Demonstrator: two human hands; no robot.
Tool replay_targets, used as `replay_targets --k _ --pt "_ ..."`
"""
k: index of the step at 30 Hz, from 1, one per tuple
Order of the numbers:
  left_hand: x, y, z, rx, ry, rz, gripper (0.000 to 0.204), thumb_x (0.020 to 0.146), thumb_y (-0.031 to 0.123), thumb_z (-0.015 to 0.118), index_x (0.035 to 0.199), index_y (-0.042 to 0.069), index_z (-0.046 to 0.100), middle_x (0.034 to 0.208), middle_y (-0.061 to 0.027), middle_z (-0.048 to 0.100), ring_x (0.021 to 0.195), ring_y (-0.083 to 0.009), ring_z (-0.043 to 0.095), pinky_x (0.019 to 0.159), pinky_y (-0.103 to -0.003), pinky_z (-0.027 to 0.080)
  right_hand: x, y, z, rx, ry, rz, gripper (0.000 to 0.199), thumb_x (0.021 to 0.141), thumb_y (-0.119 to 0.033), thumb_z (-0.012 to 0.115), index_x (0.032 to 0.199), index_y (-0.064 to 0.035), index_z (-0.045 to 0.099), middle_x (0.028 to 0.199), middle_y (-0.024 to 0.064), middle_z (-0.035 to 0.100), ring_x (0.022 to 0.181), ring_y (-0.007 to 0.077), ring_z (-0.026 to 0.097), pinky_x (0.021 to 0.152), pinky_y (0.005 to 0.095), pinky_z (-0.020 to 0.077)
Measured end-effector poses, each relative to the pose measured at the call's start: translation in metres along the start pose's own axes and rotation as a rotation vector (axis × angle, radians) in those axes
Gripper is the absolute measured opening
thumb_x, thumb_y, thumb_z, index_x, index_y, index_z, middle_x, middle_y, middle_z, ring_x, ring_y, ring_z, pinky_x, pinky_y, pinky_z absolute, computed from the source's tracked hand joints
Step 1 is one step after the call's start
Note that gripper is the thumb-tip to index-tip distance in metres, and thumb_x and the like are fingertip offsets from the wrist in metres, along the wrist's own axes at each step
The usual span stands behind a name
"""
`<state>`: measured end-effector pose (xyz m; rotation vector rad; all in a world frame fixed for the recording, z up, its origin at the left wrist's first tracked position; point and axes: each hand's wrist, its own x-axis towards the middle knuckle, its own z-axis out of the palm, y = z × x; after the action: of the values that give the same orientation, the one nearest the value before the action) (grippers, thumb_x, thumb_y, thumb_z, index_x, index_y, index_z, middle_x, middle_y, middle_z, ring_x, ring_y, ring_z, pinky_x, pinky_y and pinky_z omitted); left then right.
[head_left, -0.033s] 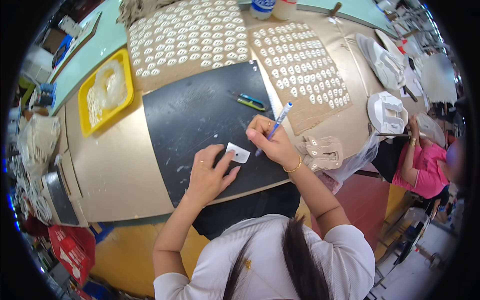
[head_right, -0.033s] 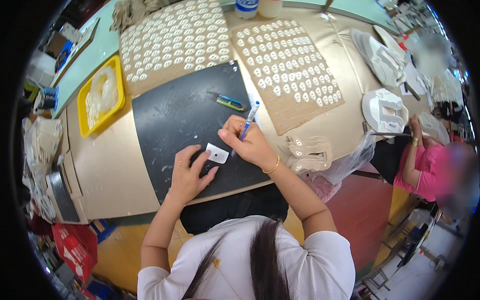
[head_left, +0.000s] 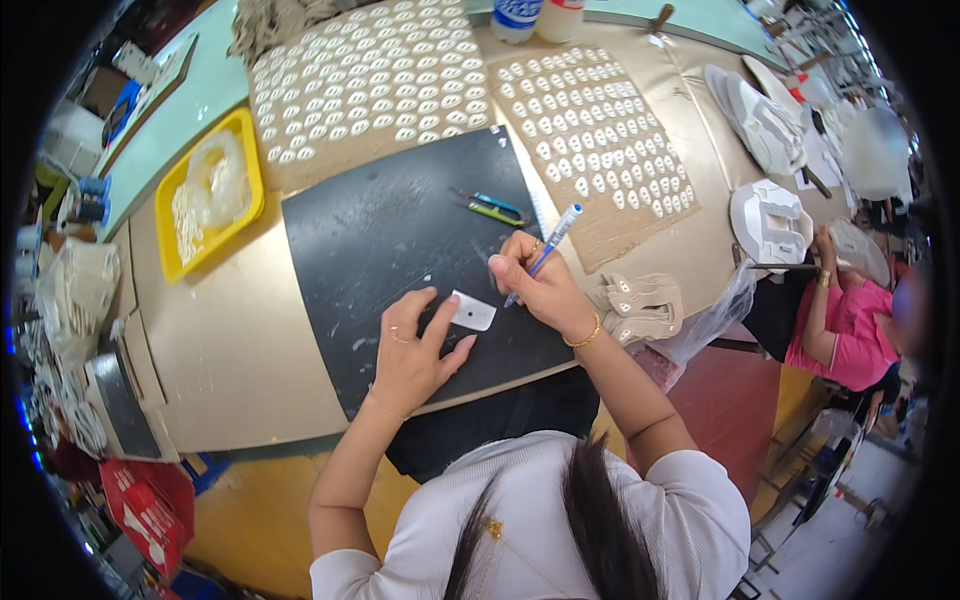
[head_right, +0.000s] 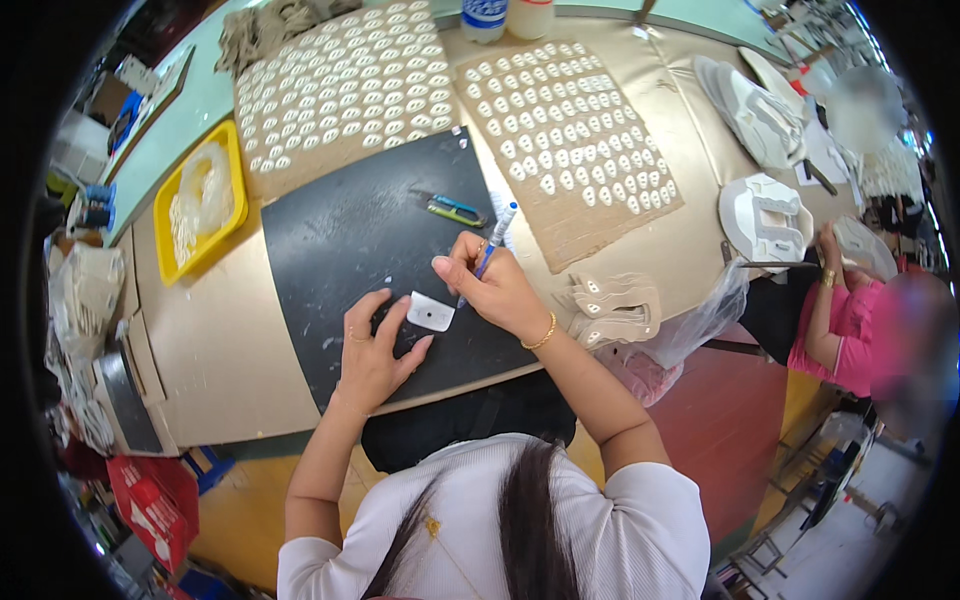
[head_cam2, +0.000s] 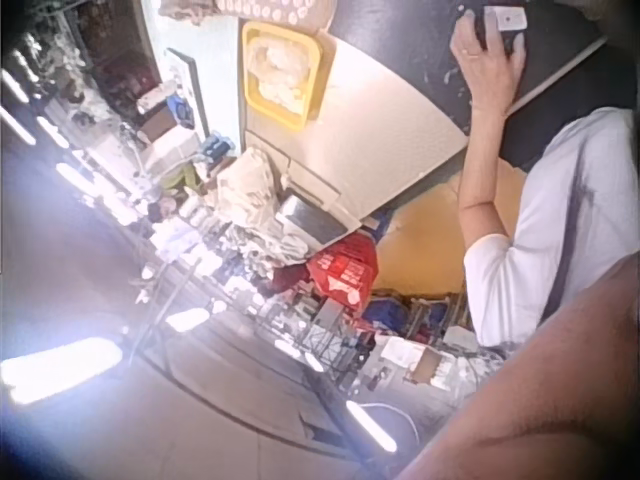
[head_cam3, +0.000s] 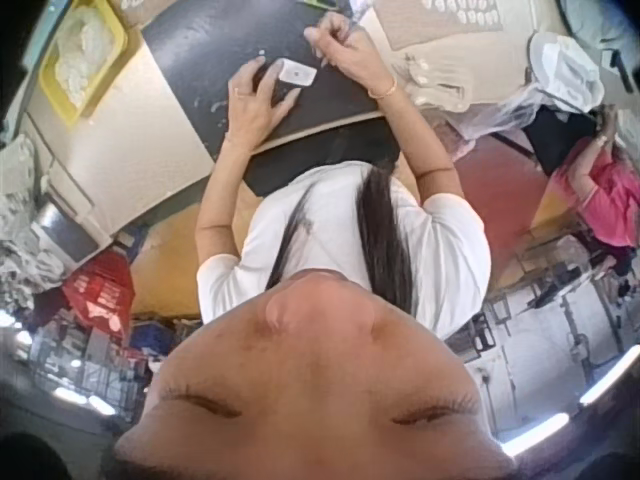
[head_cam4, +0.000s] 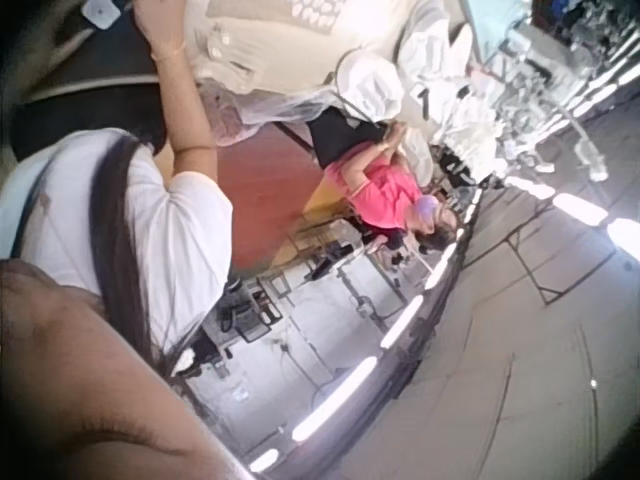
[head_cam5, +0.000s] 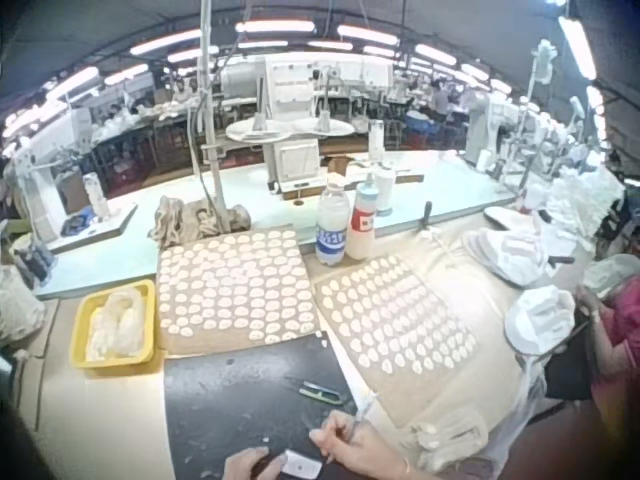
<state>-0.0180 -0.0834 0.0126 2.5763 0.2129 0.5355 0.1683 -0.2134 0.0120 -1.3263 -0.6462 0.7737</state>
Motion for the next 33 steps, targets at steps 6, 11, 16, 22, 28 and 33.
replay_targets --k 6,11,16,22,28,33 --pt "0.012 0.000 0.005 0.151 -0.131 0.030 0.068 0.079 0.034 0.084 0.139 0.014 0.061 0.153 -0.0177 0.042 0.134 -0.0367 0.045 0.107 -0.051 0.036 0.003 -0.010 0.005 0.062 0.120 0.128 0.040 0.108 -0.037 0.054 0.131 -0.0043 0.059 0.065 -0.0053 0.052 0.051 0.0021 0.047 0.047 0.0196 0.0364" --pt "0.012 -0.001 0.001 0.157 -0.182 0.033 0.050 0.081 0.031 0.082 0.125 0.012 0.068 0.143 -0.0116 0.055 0.135 -0.0346 0.046 0.107 -0.049 0.035 0.001 -0.007 0.010 -0.320 0.181 0.022 0.037 0.108 -0.033 0.054 0.125 -0.0023 0.066 0.058 0.0001 0.053 0.050 0.0053 0.050 0.047 0.0251 0.0389" --pt "0.011 -0.006 0.001 0.098 -0.172 0.015 0.044 0.079 0.026 0.084 0.115 0.010 0.066 0.143 -0.0101 0.055 0.136 -0.0339 0.046 0.108 -0.050 0.034 -0.001 -0.007 -0.016 -0.888 0.533 -0.078 0.039 0.102 -0.037 0.062 0.123 -0.0043 0.068 0.057 0.0110 0.059 0.051 0.0297 0.060 0.054 0.0391 0.0499" --pt "0.016 0.002 0.002 -0.034 -0.070 -0.097 0.039 0.076 0.013 0.088 0.104 0.007 0.060 0.118 -0.0096 0.062 0.125 -0.0345 0.052 0.106 -0.045 0.036 -0.019 -0.026 -0.033 -1.032 0.499 -0.020 0.044 0.096 -0.043 0.066 0.121 -0.0065 0.069 0.104 0.0131 0.065 0.082 0.0346 0.069 0.070 0.0445 0.0558" --pt "0.004 0.003 0.015 -0.424 -0.087 -0.334 0.029 0.089 0.004 0.079 0.112 0.002 0.061 0.097 -0.0049 0.064 0.084 -0.0143 0.060 0.074 -0.028 0.049 -0.052 -0.029 -0.020 -0.635 -0.006 -0.024 0.042 0.094 -0.041 0.070 0.118 -0.0070 0.069 0.105 0.0121 0.066 0.095 0.0299 0.068 0.078 0.0416 0.0554" --pt "0.025 0.052 0.022 -0.942 -0.078 -0.532 0.020 0.096 0.004 0.071 0.114 -0.001 0.064 0.103 -0.0060 0.068 0.087 -0.0099 0.064 0.077 -0.022 0.051 -0.068 -0.045 -0.029 -0.307 -0.094 0.240 0.028 0.096 -0.029 0.070 0.106 -0.0027 0.071 0.081 0.0101 0.071 0.077 0.0208 0.070 0.072 0.0367 0.0552"
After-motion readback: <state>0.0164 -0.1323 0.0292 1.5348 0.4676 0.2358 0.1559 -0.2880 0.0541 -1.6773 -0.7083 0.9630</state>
